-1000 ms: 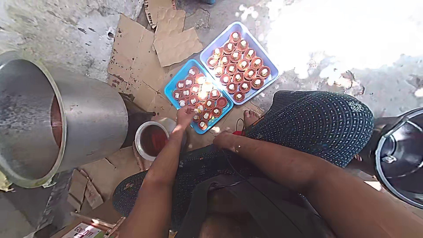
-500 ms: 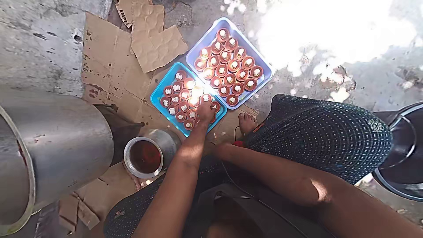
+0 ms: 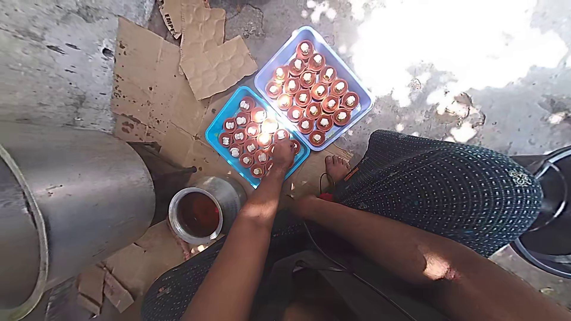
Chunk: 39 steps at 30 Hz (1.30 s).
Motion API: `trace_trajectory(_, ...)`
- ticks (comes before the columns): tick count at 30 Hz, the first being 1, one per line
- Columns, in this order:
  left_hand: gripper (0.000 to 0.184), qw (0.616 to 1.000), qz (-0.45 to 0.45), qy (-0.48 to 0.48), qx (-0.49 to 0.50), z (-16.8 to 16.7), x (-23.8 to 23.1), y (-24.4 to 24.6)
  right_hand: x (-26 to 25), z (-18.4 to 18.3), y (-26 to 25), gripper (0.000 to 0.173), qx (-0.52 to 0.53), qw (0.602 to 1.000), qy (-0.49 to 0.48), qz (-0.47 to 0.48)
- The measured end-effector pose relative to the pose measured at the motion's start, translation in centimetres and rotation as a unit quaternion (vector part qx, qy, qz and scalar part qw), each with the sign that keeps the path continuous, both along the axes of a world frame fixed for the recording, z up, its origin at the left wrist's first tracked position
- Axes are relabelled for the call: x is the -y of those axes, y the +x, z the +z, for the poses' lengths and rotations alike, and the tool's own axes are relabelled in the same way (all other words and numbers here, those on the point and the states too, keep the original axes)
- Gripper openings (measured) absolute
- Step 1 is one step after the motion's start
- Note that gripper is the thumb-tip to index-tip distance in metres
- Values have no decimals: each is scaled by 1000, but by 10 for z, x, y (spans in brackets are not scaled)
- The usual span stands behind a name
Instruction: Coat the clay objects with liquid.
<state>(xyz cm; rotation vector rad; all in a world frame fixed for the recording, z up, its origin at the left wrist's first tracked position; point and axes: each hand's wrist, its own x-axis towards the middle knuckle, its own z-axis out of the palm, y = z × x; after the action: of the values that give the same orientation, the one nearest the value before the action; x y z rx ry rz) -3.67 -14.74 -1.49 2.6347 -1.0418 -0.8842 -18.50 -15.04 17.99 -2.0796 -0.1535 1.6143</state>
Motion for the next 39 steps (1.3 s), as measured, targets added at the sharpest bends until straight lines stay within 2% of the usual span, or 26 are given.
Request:
trace_trajectory(3,24,996,40,-66,47,-2,-4,4,-1,-12,1,32,5,1000,5,-3)
trace_trajectory(5,26,992,83,-70,70,1,1,12,-1,-15,0,32,0,1000,3,-2)
trace_trajectory(8,28,991,118,9,57,7,11,29,0,-13,0,32,6,1000,9,-3)
trace_trajectory(11,32,992,82,96,16,10,22,39,-1,-14,2,33,3,1000,4,1)
trace_trajectory(13,30,991,61,117,11,6,27,39,-6,-25,0,31,1,1000,-2,-4)
trace_trajectory(15,28,992,61,110,0,7,29,40,-13,-38,-3,29,5,1000,-10,-24)
trace_trajectory(17,27,993,84,77,-7,14,24,40,-16,-35,-1,29,-5,999,-17,-33)
trace_trajectory(20,25,986,164,2,-17,43,8,39,-16,-23,2,29,5,1000,-22,-22)
trace_trajectory(23,27,975,190,-115,-24,82,-28,36,-16,2,8,38,-14,999,-28,-7)
trace_trajectory(26,41,958,184,-219,-30,128,-84,37,-27,-15,-1,35,47,998,-48,2)
trace_trajectory(30,31,957,161,-240,2,206,-174,33,-36,-24,-7,35,97,992,-78,30)
trace_trajectory(32,28,956,155,-246,43,228,-225,31,-42,-21,-11,34,103,990,-89,48)
trace_trajectory(35,26,956,201,-192,97,237,-292,31,-52,-20,-16,35,106,987,-95,69)
trace_trajectory(39,31,938,325,-72,93,202,-341,23,-60,-26,-20,34,125,982,-99,97)
